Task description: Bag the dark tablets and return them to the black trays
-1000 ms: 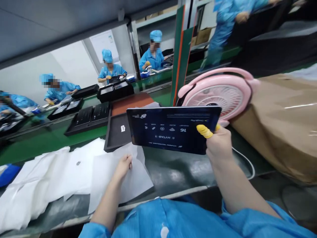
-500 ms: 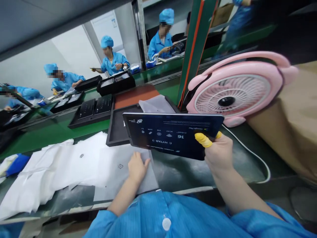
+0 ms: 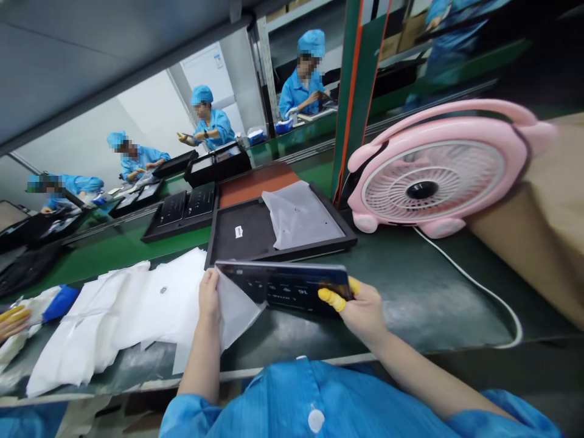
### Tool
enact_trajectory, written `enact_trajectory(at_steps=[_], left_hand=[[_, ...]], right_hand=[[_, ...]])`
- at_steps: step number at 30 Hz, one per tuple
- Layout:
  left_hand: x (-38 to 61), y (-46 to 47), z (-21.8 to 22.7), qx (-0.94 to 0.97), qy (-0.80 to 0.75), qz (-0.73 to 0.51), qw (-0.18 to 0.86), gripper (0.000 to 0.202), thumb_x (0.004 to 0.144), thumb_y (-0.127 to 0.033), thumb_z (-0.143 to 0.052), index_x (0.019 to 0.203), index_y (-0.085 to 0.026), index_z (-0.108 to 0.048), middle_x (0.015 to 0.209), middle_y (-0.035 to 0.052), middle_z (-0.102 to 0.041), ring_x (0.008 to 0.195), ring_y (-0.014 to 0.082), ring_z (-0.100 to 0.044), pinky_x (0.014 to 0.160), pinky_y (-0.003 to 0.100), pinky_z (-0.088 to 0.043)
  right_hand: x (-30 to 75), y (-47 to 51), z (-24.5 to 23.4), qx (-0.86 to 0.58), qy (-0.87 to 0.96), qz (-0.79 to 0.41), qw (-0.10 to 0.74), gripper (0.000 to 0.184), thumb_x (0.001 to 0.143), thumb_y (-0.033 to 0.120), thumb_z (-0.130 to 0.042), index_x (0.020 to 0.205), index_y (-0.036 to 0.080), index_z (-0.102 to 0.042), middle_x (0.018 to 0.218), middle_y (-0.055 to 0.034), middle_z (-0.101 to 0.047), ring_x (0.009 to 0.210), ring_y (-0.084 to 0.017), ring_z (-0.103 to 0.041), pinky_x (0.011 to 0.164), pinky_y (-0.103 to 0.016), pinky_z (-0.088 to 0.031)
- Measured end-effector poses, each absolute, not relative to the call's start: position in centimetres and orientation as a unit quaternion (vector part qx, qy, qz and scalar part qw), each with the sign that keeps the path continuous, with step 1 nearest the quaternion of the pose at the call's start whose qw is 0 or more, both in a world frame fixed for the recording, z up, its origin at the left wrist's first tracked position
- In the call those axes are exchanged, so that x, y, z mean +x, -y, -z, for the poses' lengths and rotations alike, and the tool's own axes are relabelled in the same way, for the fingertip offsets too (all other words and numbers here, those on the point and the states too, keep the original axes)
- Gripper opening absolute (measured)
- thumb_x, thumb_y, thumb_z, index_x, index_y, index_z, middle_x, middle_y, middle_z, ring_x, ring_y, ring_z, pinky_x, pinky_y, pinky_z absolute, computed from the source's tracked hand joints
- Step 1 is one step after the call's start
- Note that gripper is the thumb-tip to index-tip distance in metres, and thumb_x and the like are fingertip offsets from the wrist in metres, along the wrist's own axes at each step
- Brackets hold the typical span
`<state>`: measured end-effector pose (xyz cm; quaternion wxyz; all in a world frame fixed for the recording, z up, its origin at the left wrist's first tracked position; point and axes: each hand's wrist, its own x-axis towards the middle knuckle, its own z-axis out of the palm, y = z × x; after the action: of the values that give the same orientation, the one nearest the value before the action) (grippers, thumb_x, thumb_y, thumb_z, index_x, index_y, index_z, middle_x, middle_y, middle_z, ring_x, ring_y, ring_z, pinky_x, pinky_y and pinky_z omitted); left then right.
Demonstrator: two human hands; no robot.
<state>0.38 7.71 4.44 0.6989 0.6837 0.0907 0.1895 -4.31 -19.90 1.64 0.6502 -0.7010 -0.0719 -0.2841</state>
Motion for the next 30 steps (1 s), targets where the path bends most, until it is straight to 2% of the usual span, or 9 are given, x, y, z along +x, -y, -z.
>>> enact_trajectory(at_steps=[5,8,10,13,16,21,26,28,30], left_hand=[[-0.8,-7.4,-9.2,0.79,-0.02,-0.256,0.557,0.029,0.067,-0.046,-0.052,0.061,-0.02,-0.041,0.055,-0.0044,-0.04,0.052,0.0102,-0.039,0.053,0.021,-0.035],[-3.0,-4.7,-9.4,0.886,0.105,-0.182,0.413,0.028,0.075,-0.042,-0.045,0.058,-0.019,-0.044,0.059,0.0,-0.046,0.059,0.0132,-0.044,0.06,0.023,-0.037],[-4.5,-2.9,-8.2,0.911,0.158,-0.138,0.356,0.029,0.08,-0.038,-0.04,0.058,-0.019,-0.044,0.06,0.0012,-0.047,0.059,0.0135,-0.044,0.061,0.024,-0.036],[-5.6,-1.8,-6.1,0.91,0.187,-0.097,0.358,0.03,0.084,-0.033,-0.035,0.058,-0.019,-0.043,0.057,0.0002,-0.045,0.055,0.0121,-0.043,0.057,0.023,-0.035],[-4.6,-1.4,-6.1,0.903,0.232,-0.075,0.355,0.029,0.084,-0.03,-0.036,0.059,-0.018,-0.044,0.056,-0.0005,-0.045,0.054,0.0116,-0.043,0.056,0.023,-0.034],[-1.0,1.8,-10.1,0.892,0.267,-0.154,0.33,0.025,0.081,-0.029,-0.038,0.058,-0.019,-0.044,0.057,-0.0001,-0.045,0.056,0.0126,-0.044,0.057,0.023,-0.034],[-1.5,3.5,-11.0,0.913,0.332,-0.047,0.232,0.026,0.078,-0.03,-0.039,0.055,-0.02,-0.047,0.057,0.0027,-0.053,0.054,0.0157,-0.049,0.055,0.025,-0.038],[-1.3,1.6,-11.8,0.91,0.32,-0.051,0.257,0.028,0.079,-0.038,-0.037,0.064,-0.022,-0.055,0.066,0.0045,-0.061,0.061,0.0181,-0.055,0.06,0.026,-0.042],[-0.2,-0.7,-13.6,0.909,0.245,-0.19,0.277,0.028,0.069,-0.047,-0.048,0.077,-0.023,-0.06,0.086,0.0075,-0.065,0.08,0.0239,-0.059,0.07,0.03,-0.045]], right_hand=[[-3.7,17.5,-0.9,-0.699,0.112,0.264,0.655,0.024,0.063,0.041,-0.065,0.058,0.018,-0.064,0.051,-0.0002,-0.056,0.044,-0.011,-0.049,0.042,-0.022,-0.041],[-3.2,16.7,-0.3,-0.683,0.092,0.223,0.689,0.026,0.061,0.043,-0.066,0.059,0.017,-0.064,0.053,-0.0008,-0.057,0.048,-0.013,-0.051,0.047,-0.024,-0.043],[-2.6,16.5,0.1,-0.659,0.052,0.175,0.73,0.031,0.057,0.046,-0.068,0.061,0.015,-0.064,0.056,-0.002,-0.059,0.051,-0.015,-0.054,0.05,-0.026,-0.046],[-1.4,16.6,0.5,-0.599,-0.043,0.132,0.789,0.04,0.048,0.049,-0.072,0.065,0.014,-0.063,0.058,-0.0027,-0.061,0.053,-0.016,-0.054,0.054,-0.029,-0.047],[-0.5,16.1,0.2,-0.545,-0.092,0.15,0.82,0.044,0.043,0.048,-0.074,0.067,0.013,-0.061,0.059,-0.002,-0.061,0.054,-0.015,-0.052,0.056,-0.03,-0.047],[-0.4,13.0,-1.3,-0.538,-0.006,0.102,0.837,0.036,0.047,0.043,-0.074,0.064,0.014,-0.06,0.061,-0.0027,-0.06,0.058,-0.016,-0.052,0.06,-0.029,-0.046],[0.3,11.9,-1.8,-0.524,0.065,0.091,0.844,0.039,0.052,0.05,-0.066,0.045,0.016,-0.049,0.049,0.0003,-0.049,0.051,-0.013,-0.045,0.051,-0.026,-0.043],[0.7,12.6,-2.2,-0.527,0.07,0.086,0.843,0.037,0.052,0.047,-0.068,0.045,0.015,-0.05,0.047,0.002,-0.046,0.048,-0.011,-0.042,0.047,-0.024,-0.04],[0.9,13.5,-3.1,-0.536,0.091,0.066,0.837,0.034,0.05,0.043,-0.071,0.052,0.014,-0.055,0.049,0.0031,-0.047,0.049,-0.01,-0.042,0.047,-0.023,-0.039]])
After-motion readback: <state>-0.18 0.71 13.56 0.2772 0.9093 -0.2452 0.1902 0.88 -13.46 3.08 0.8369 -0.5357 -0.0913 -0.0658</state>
